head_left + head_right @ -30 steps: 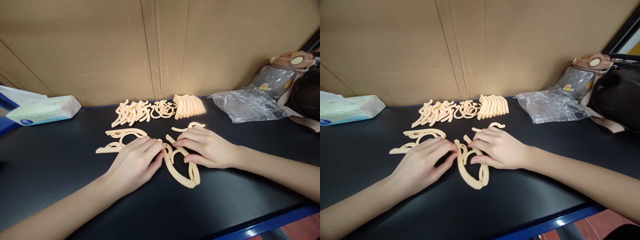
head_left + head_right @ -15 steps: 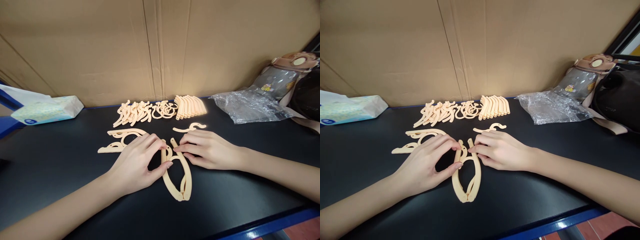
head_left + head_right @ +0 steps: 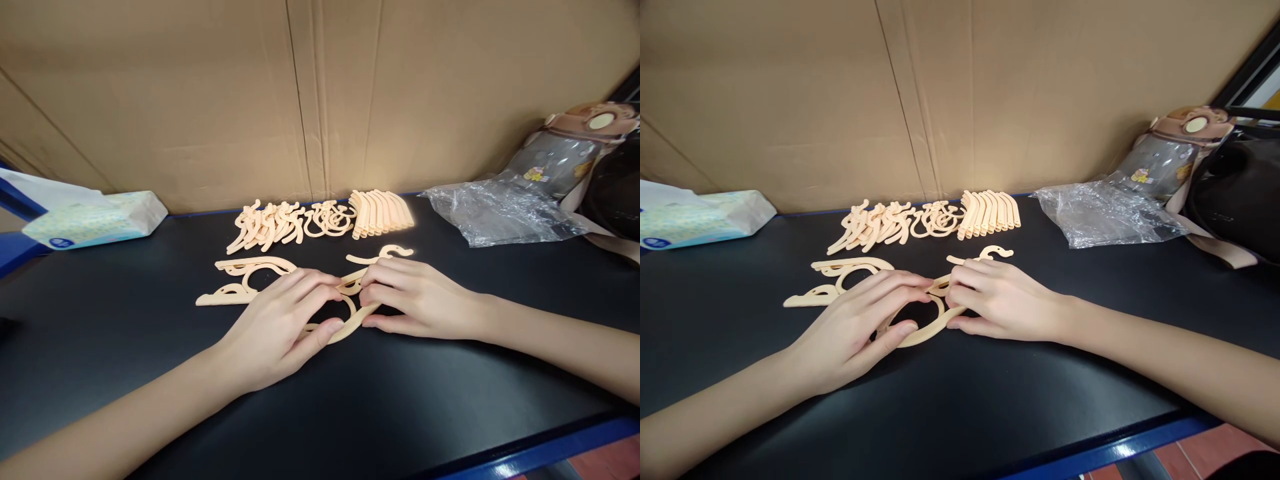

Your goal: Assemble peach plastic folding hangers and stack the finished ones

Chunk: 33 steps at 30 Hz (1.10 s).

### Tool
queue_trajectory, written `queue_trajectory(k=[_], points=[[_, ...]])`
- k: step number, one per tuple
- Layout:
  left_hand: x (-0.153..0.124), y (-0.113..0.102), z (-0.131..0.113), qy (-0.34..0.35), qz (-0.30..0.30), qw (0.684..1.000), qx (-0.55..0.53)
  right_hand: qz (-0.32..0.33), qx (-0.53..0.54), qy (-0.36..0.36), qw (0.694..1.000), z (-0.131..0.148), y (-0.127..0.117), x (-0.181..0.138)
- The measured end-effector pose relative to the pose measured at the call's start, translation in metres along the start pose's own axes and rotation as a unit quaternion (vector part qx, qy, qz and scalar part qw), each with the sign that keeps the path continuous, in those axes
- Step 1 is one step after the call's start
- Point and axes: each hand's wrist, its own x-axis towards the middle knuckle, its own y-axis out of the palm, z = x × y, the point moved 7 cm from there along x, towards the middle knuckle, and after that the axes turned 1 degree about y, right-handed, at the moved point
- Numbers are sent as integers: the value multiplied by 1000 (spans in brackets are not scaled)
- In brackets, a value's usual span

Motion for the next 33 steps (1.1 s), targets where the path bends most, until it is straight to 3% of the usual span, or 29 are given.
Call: queue_trajectory(k=[7, 14, 17, 21, 25, 28, 33], points=[[-2, 2, -4, 38, -7, 999, 31, -25, -17, -52, 998, 10, -3, -1], [-1, 3, 1, -3, -6, 999, 49, -16, -56, -114, 992, 38, -6, -4], [0, 2, 0, -7, 0, 999, 51, -58, -96, -58, 992, 23, -19, -4], [1, 2, -7, 38, 16, 999, 33, -60, -206, 102, 971, -22, -25, -6], [1, 3, -8, 50, 30, 998, 25, 2, -251, 166, 954, -42, -17, -9], [1, 3, -6, 38, 24, 999, 31, 58, -259, 198, 944, -43, -13, -9], [1, 2, -7, 31, 14, 998, 44, 99, -301, 260, 912, -44, -20, -14]])
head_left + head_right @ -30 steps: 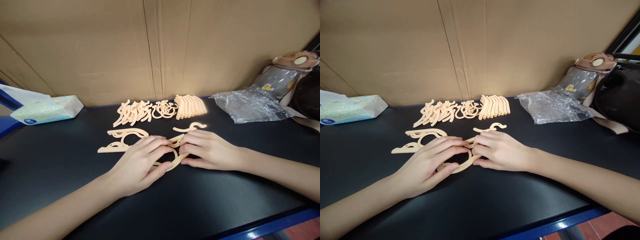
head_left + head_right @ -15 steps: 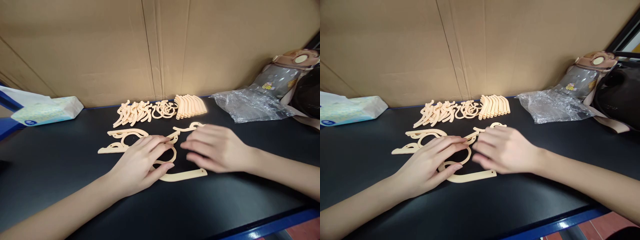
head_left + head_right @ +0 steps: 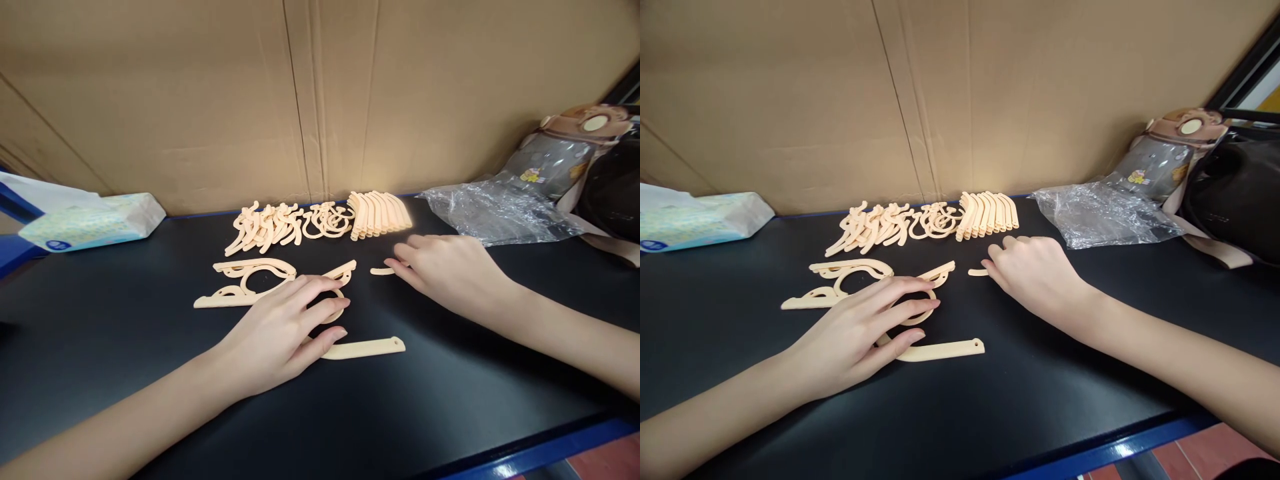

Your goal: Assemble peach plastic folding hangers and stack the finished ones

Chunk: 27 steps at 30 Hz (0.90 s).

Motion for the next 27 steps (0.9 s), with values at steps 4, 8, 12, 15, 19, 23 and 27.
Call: queue_trajectory(k=[4, 8, 12, 15, 19, 23, 27], points=[[0, -1, 1, -8, -6, 1000, 7, 6, 15, 16, 1000, -5, 0, -2], [0, -2, 0, -10, -16, 1000, 8, -5, 66, 6, 998, -8, 0, -1], [1, -4, -1, -11, -26, 1000, 14, -13, 149, -69, 986, -2, -2, 0], [1, -3, -1, -16, -27, 999, 15, -1, 202, -91, 975, 0, -1, 0], [0, -2, 2, -26, -28, 999, 22, 4, 250, -84, 965, -1, -1, 3], [-1, 0, 5, -37, -16, 999, 23, -33, 255, -70, 964, -5, -3, 5], [-1, -1, 6, -38, -17, 999, 18, -34, 217, -101, 970, -3, 1, 4]])
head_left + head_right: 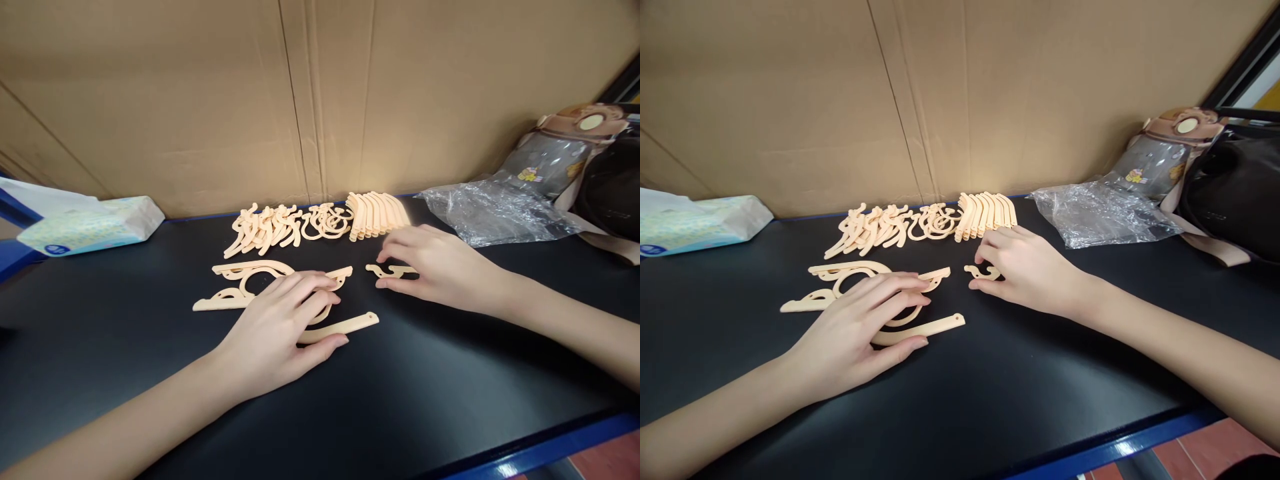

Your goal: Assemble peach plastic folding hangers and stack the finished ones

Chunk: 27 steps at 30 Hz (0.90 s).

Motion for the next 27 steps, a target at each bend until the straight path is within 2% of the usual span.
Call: queue_trajectory(k=[5, 7, 10, 13, 20, 27], points=[[0, 8, -4, 43, 64, 997, -1, 12, 31, 20, 999, 3, 6, -1], [1, 10, -4, 42, 80, 996, -15, 10, 50, 27, 998, 7, 7, -1], [1, 10, -3, 29, 90, 995, -28, -6, 56, 0, 998, 16, 7, 0], [2, 10, -4, 23, 86, 995, -40, -30, 67, -17, 997, 20, 8, 0], [2, 7, -4, 16, 61, 996, -57, -81, 111, 14, 990, 16, 4, -2], [0, 7, -1, 10, 53, 996, -71, -21, 117, 15, 993, 20, 8, -3]])
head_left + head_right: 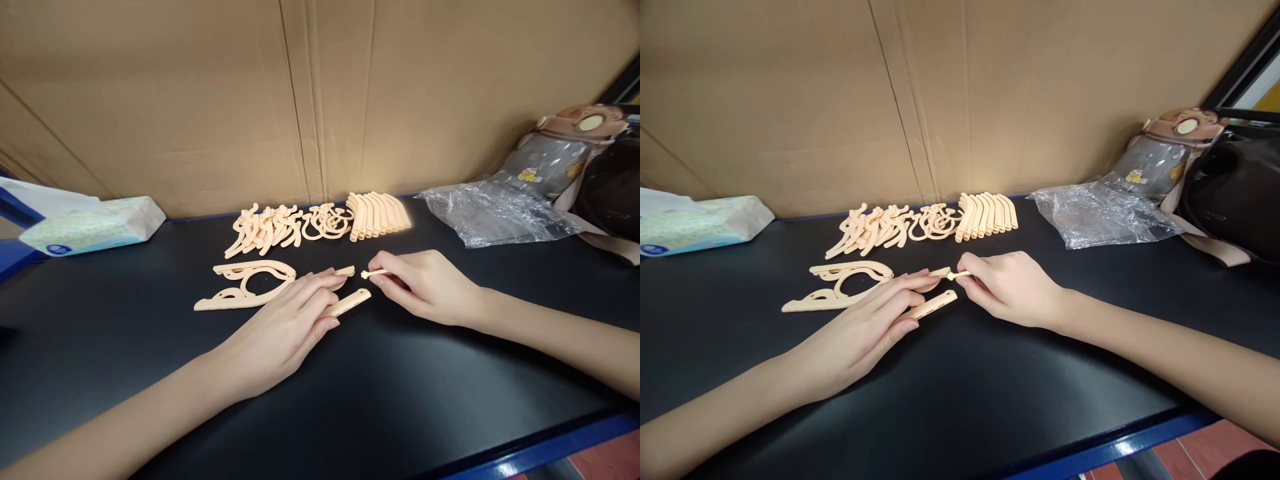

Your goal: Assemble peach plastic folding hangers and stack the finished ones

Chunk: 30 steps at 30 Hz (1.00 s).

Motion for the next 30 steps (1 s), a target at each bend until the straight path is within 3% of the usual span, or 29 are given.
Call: queue_trajectory(k=[6, 17, 30], points=[[0, -1, 2, -12, 5, 1000, -23, 67, 59, 48, 995, 1, 9, -1], [-1, 1, 3, -20, 4, 999, -34, 88, 193, 26, 977, 4, 11, 0], [1, 0, 1, -8, 3, 1000, -17, 96, 203, 44, 973, 3, 12, -1]])
